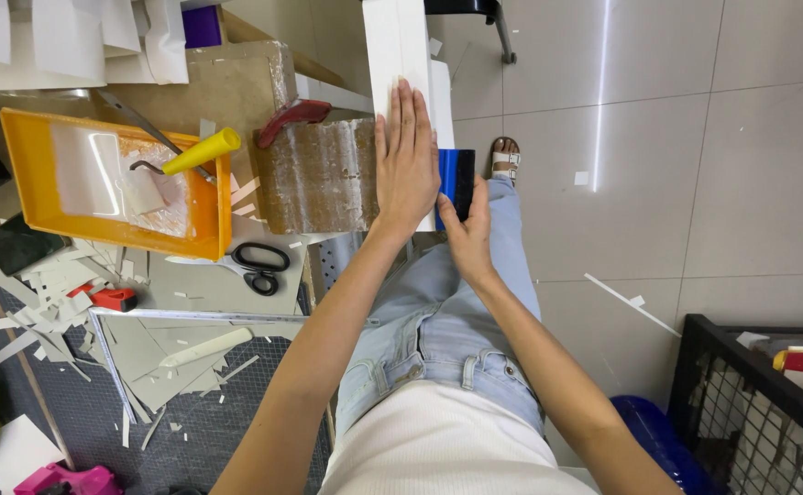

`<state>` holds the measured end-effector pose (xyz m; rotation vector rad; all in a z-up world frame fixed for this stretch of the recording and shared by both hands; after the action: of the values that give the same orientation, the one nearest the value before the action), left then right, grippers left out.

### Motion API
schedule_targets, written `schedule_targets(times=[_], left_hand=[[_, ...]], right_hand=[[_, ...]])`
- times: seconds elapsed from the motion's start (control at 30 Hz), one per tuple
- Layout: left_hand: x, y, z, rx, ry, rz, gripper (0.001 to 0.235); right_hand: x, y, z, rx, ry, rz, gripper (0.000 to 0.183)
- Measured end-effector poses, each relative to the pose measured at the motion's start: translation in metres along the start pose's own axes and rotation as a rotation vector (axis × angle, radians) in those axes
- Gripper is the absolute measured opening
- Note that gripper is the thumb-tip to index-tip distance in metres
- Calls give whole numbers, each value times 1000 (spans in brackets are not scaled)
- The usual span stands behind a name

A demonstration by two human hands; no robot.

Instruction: The person uses a blue plastic scraper to smooth and press down white cardboard strips on a workbench covered with a cutting mat.

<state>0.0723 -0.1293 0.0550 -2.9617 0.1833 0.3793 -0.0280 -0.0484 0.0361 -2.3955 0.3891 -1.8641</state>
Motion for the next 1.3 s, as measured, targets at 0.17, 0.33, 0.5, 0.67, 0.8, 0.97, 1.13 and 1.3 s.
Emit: schedule_targets(times=[0.17,0.33,0.5,0.67,0.8,0.97,1.13,1.3], left_hand=[[-1,0,-2,6,-14,-5,54],[2,-1,-1,14,-16,0,54],[5,2,1,4,-63,36,56],[4,1,0,4,-20,38,55],[3,1,0,-1,-23,30,55],[-1,2,-2,0,46,-1,53],[-5,2,-9,38,76,-13,53],[-4,1,-8,49,84,-14,53]], right_hand=[[-1,2,4,-13,30,28,46],[5,5,4,-1,59,26,49],[-1,9,-3,63,108,26,44],[-1,0,-4,88,71,40,44],[0,-1,-3,71,39,25,44],[-3,-3,0,24,39,28,52],[-4,1,2,-3,44,28,50],[-2,2,3,-8,63,33,51]])
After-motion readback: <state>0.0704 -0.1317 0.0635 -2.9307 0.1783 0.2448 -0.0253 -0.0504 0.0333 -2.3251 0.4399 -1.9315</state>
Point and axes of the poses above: each hand's wrist, its own y-axis towards the middle knuckle, its own z-axis out of the palm, x = y × z, the point moved 4 cm from there along y, towards the middle knuckle, and after that the axes turned 14 degrees about -y, right-handed, at the moved point
